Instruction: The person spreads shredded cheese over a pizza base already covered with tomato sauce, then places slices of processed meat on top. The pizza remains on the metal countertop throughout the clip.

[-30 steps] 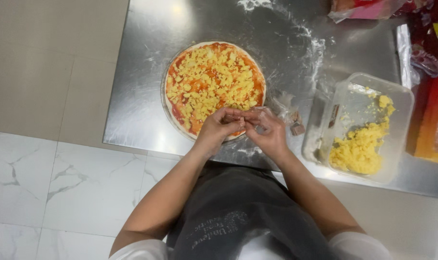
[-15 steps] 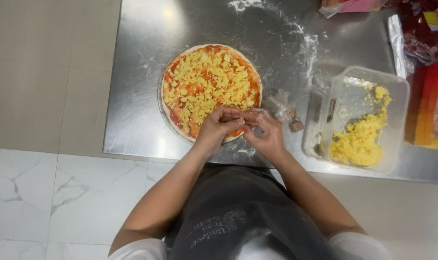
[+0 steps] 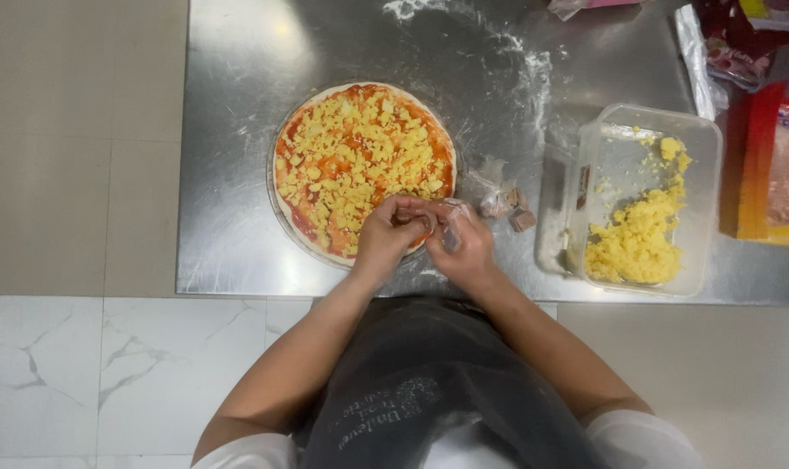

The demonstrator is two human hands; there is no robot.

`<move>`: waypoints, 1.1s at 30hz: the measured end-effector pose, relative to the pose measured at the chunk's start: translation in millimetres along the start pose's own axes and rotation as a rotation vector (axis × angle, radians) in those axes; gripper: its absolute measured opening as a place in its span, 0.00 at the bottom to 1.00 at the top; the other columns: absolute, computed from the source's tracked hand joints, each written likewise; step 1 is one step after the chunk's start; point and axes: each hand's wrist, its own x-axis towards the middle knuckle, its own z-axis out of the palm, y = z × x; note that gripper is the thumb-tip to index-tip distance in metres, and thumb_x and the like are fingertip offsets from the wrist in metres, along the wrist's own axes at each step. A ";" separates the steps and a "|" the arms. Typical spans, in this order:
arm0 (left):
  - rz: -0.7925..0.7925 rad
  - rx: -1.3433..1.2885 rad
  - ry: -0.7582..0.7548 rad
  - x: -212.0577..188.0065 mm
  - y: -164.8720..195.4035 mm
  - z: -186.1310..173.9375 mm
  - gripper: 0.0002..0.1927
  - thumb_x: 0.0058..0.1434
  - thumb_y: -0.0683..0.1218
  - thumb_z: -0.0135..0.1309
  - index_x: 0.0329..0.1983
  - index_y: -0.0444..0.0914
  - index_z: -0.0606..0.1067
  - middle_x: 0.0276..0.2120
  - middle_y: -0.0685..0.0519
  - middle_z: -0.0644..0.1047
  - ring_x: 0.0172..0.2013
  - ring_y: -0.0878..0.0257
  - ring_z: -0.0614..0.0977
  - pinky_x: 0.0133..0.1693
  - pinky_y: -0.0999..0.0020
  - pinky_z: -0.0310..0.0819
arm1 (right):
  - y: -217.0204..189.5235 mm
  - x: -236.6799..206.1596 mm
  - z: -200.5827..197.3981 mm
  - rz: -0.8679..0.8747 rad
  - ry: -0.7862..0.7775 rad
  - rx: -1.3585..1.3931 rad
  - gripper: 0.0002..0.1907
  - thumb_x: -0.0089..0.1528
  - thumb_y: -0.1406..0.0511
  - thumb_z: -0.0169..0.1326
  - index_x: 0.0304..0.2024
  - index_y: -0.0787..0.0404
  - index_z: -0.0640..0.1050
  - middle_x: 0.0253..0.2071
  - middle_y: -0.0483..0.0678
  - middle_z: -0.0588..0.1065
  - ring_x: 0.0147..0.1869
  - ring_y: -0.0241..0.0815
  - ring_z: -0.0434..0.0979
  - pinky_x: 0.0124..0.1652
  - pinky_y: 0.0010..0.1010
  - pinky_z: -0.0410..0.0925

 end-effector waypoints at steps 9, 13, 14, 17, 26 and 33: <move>0.040 -0.002 0.148 2.5 -23.5 0.6 0.19 0.54 0.36 0.58 0.51 0.31 0.73 0.41 0.48 0.80 0.42 0.64 0.82 0.45 0.72 0.79 | -2.5 1.1 14.7 -0.143 -0.007 -0.157 0.23 0.52 0.76 0.61 0.52 0.64 0.78 0.49 0.57 0.79 0.54 0.56 0.81 0.53 0.42 0.76; 0.037 0.064 0.249 1.7 -23.2 7.1 0.17 0.56 0.38 0.58 0.49 0.32 0.74 0.40 0.50 0.81 0.40 0.65 0.82 0.43 0.72 0.79 | -2.6 0.0 19.6 -0.186 -0.019 -0.257 0.24 0.50 0.76 0.60 0.51 0.65 0.78 0.48 0.58 0.78 0.53 0.58 0.81 0.52 0.44 0.75; 0.031 0.064 0.263 1.7 -21.0 7.8 0.16 0.56 0.38 0.58 0.49 0.32 0.74 0.39 0.50 0.81 0.40 0.65 0.82 0.42 0.72 0.79 | -1.9 0.2 20.9 -0.198 -0.021 -0.282 0.24 0.50 0.75 0.60 0.51 0.66 0.78 0.48 0.59 0.78 0.52 0.58 0.81 0.51 0.44 0.75; 0.031 0.067 0.284 4.1 -9.5 8.7 0.15 0.57 0.39 0.57 0.48 0.33 0.73 0.39 0.52 0.79 0.39 0.66 0.81 0.42 0.72 0.79 | 2.6 5.8 25.0 -0.284 -0.028 -0.317 0.25 0.52 0.76 0.60 0.54 0.69 0.76 0.48 0.63 0.77 0.52 0.61 0.80 0.51 0.43 0.75; 0.120 0.131 0.289 40.2 53.1 21.6 0.11 0.61 0.40 0.58 0.47 0.33 0.75 0.39 0.50 0.80 0.38 0.65 0.82 0.42 0.71 0.80 | 13.1 66.4 14.6 -0.441 0.071 -0.333 0.25 0.62 0.75 0.62 0.61 0.69 0.71 0.52 0.58 0.77 0.52 0.52 0.82 0.48 0.34 0.78; 0.222 0.098 0.232 44.3 62.0 18.0 0.10 0.60 0.37 0.55 0.45 0.32 0.77 0.37 0.50 0.82 0.37 0.66 0.83 0.40 0.72 0.80 | -0.9 73.1 6.2 -0.292 0.127 -0.265 0.26 0.58 0.77 0.64 0.58 0.60 0.74 0.50 0.53 0.77 0.51 0.49 0.83 0.47 0.34 0.77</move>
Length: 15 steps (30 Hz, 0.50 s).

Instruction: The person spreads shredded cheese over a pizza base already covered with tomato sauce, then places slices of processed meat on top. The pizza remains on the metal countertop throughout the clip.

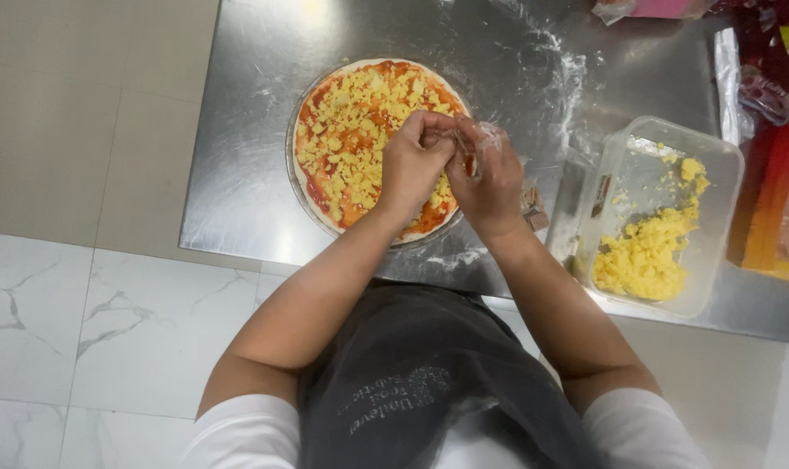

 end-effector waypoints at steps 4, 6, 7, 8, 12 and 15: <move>-0.007 0.022 0.023 -1.2 -11.0 0.2 0.07 0.63 0.39 0.56 0.43 0.32 0.76 0.36 0.49 0.82 0.37 0.66 0.83 0.40 0.72 0.81 | 0.0 -9.3 5.8 -0.040 0.012 -0.057 0.25 0.58 0.77 0.63 0.56 0.62 0.75 0.50 0.53 0.78 0.53 0.50 0.82 0.49 0.35 0.77; -0.013 -0.007 -0.010 -0.6 -14.4 -2.4 0.07 0.62 0.38 0.56 0.44 0.33 0.76 0.38 0.49 0.81 0.38 0.66 0.83 0.42 0.70 0.82 | 5.9 -14.5 9.9 0.037 0.007 0.013 0.21 0.61 0.76 0.62 0.56 0.63 0.76 0.49 0.51 0.79 0.52 0.46 0.83 0.49 0.34 0.78; -0.017 -0.022 -0.026 -0.8 -15.3 -4.7 0.08 0.62 0.38 0.56 0.44 0.34 0.77 0.39 0.49 0.81 0.39 0.65 0.83 0.43 0.70 0.83 | 10.5 -16.5 11.7 0.107 -0.004 0.083 0.17 0.64 0.75 0.62 0.55 0.63 0.77 0.49 0.50 0.79 0.52 0.43 0.83 0.49 0.32 0.80; -0.012 0.087 -0.047 -2.4 -16.0 -10.4 0.06 0.64 0.39 0.56 0.44 0.35 0.77 0.39 0.50 0.81 0.39 0.65 0.83 0.44 0.70 0.82 | 15.3 -19.1 12.2 0.178 -0.016 0.154 0.14 0.67 0.74 0.62 0.55 0.63 0.77 0.49 0.49 0.79 0.52 0.40 0.83 0.49 0.30 0.81; -0.088 0.346 -0.205 -19.7 -16.9 -51.6 0.05 0.68 0.40 0.52 0.43 0.39 0.78 0.40 0.54 0.82 0.41 0.67 0.84 0.47 0.70 0.80 | 35.5 -28.2 1.4 0.310 -0.207 0.157 0.03 0.70 0.70 0.60 0.46 0.61 0.82 0.48 0.48 0.79 0.49 0.42 0.83 0.44 0.30 0.78; -0.195 0.375 -0.301 -44.8 -22.0 -73.1 0.11 0.66 0.35 0.46 0.44 0.39 0.78 0.39 0.53 0.82 0.41 0.67 0.85 0.42 0.69 0.81 | 31.1 -46.0 -7.4 0.402 -0.447 0.117 0.05 0.65 0.68 0.61 0.41 0.60 0.86 0.44 0.51 0.78 0.44 0.48 0.80 0.35 0.30 0.76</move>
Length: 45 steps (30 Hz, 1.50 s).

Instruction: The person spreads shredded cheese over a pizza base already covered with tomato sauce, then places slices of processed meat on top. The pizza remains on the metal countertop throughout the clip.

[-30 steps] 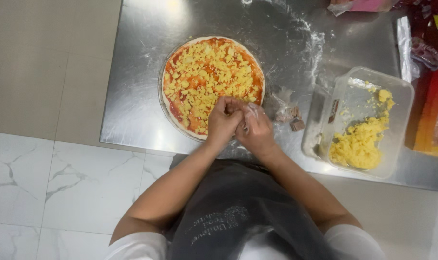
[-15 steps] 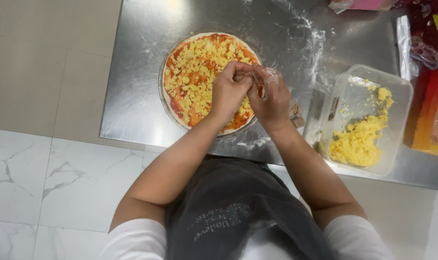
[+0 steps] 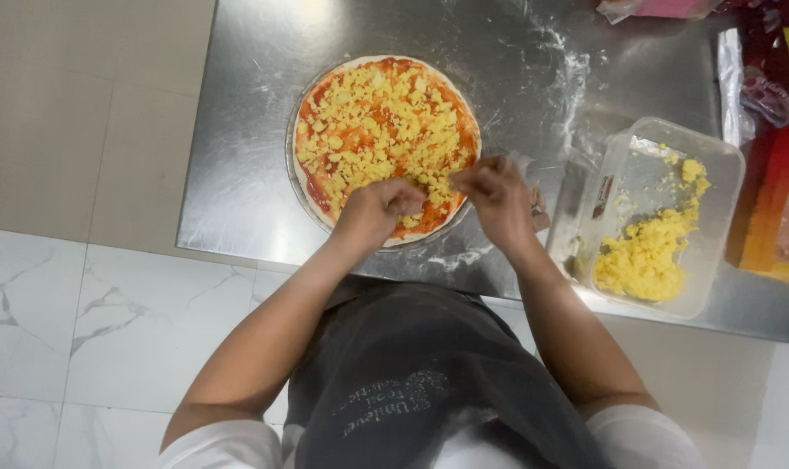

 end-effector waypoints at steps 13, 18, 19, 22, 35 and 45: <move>0.217 0.462 0.144 -8.4 -31.4 10.1 0.03 0.58 0.36 0.55 0.34 0.34 0.74 0.34 0.45 0.79 0.39 0.50 0.81 0.41 0.54 0.75 | -10.3 -13.0 42.1 -0.066 -0.085 -0.055 0.05 0.61 0.73 0.60 0.39 0.61 0.83 0.37 0.53 0.81 0.41 0.51 0.83 0.45 0.48 0.76; 0.369 0.683 0.265 -7.9 -36.8 15.0 0.09 0.53 0.36 0.59 0.37 0.34 0.75 0.36 0.42 0.76 0.41 0.45 0.74 0.44 0.52 0.70 | -1.3 -17.7 47.2 -0.313 0.133 -0.320 0.09 0.54 0.74 0.59 0.36 0.58 0.83 0.38 0.54 0.81 0.46 0.55 0.83 0.57 0.54 0.74; 0.376 0.695 0.263 -8.9 -36.6 15.5 0.09 0.52 0.36 0.60 0.37 0.34 0.76 0.36 0.42 0.75 0.41 0.45 0.72 0.43 0.52 0.69 | -0.5 -17.6 47.9 -0.312 0.143 -0.327 0.08 0.56 0.73 0.60 0.36 0.56 0.83 0.41 0.55 0.82 0.49 0.57 0.83 0.57 0.52 0.73; 0.459 0.667 0.322 -14.7 -36.0 17.5 0.08 0.52 0.36 0.61 0.36 0.34 0.78 0.35 0.44 0.74 0.41 0.46 0.71 0.43 0.52 0.69 | 0.5 -19.6 43.3 -0.131 0.057 -0.161 0.02 0.64 0.69 0.60 0.38 0.57 0.83 0.40 0.51 0.82 0.45 0.50 0.82 0.50 0.46 0.74; 0.458 0.783 0.319 -16.6 -29.7 20.6 0.09 0.52 0.38 0.63 0.37 0.36 0.81 0.36 0.45 0.73 0.41 0.48 0.69 0.44 0.53 0.68 | 22.6 -30.5 60.4 -0.213 0.171 -0.233 0.03 0.63 0.69 0.65 0.35 0.61 0.82 0.37 0.52 0.80 0.38 0.43 0.80 0.34 0.35 0.74; 0.570 0.636 0.284 -1.9 -2.8 51.7 0.10 0.58 0.39 0.63 0.44 0.38 0.80 0.43 0.48 0.74 0.47 0.51 0.71 0.50 0.57 0.69 | 72.1 -69.7 -69.6 0.078 0.238 -0.387 0.21 0.55 0.70 0.65 0.51 0.67 0.77 0.42 0.58 0.78 0.45 0.60 0.77 0.43 0.48 0.70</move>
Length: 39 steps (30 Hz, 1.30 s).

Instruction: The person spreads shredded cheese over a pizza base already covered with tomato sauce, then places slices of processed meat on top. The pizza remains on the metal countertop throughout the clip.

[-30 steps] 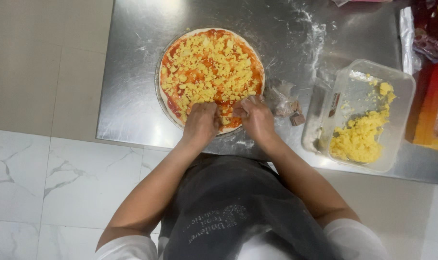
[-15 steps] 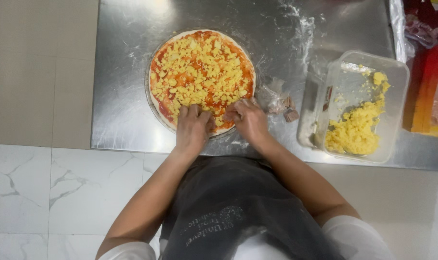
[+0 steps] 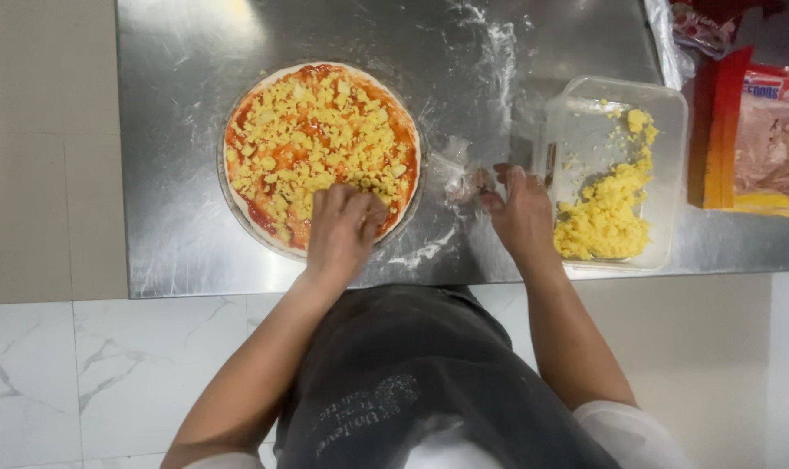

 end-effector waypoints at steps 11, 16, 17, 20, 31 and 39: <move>-0.545 -0.660 -0.655 39.6 58.2 74.7 0.19 0.64 0.53 0.56 0.56 0.43 0.73 0.50 0.52 0.79 0.50 0.59 0.82 0.51 0.61 0.78 | 3.8 -15.6 -6.8 0.171 0.001 0.252 0.21 0.57 0.72 0.63 0.52 0.69 0.74 0.36 0.53 0.74 0.40 0.50 0.79 0.41 0.38 0.74; -0.460 -0.645 -0.558 42.0 66.0 112.5 0.23 0.65 0.54 0.55 0.59 0.39 0.71 0.51 0.50 0.79 0.51 0.58 0.82 0.51 0.58 0.79 | 13.0 -7.1 -12.5 0.284 -0.117 0.410 0.17 0.59 0.72 0.64 0.50 0.66 0.77 0.39 0.53 0.76 0.40 0.44 0.79 0.40 0.32 0.74; -0.630 -0.862 -0.574 41.2 66.7 118.3 0.22 0.67 0.54 0.53 0.60 0.39 0.70 0.51 0.50 0.79 0.50 0.57 0.82 0.52 0.58 0.79 | 15.1 -6.1 -15.5 0.364 -0.182 0.574 0.17 0.60 0.71 0.64 0.50 0.66 0.77 0.40 0.53 0.76 0.41 0.44 0.79 0.41 0.31 0.75; -1.006 -1.424 -0.563 39.9 61.6 127.8 0.19 0.69 0.53 0.50 0.58 0.39 0.70 0.47 0.46 0.79 0.46 0.56 0.82 0.51 0.58 0.81 | 17.9 -5.1 -21.2 0.359 -0.351 0.915 0.18 0.61 0.69 0.64 0.53 0.63 0.77 0.46 0.54 0.79 0.47 0.43 0.82 0.46 0.30 0.77; -0.981 -1.485 -0.481 34.4 47.8 116.4 0.15 0.66 0.48 0.56 0.52 0.38 0.74 0.42 0.52 0.78 0.42 0.62 0.81 0.44 0.66 0.81 | 30.0 30.4 -9.3 0.090 -0.211 0.284 0.21 0.59 0.71 0.62 0.56 0.63 0.77 0.44 0.55 0.81 0.47 0.52 0.81 0.48 0.42 0.73; -0.862 -1.665 -0.154 23.2 34.1 92.8 0.18 0.65 0.42 0.57 0.57 0.33 0.72 0.45 0.49 0.78 0.45 0.61 0.82 0.49 0.66 0.81 | -48.3 17.8 -19.7 -0.170 -0.155 0.396 0.14 0.62 0.69 0.62 0.51 0.63 0.83 0.45 0.53 0.81 0.48 0.45 0.81 0.48 0.37 0.74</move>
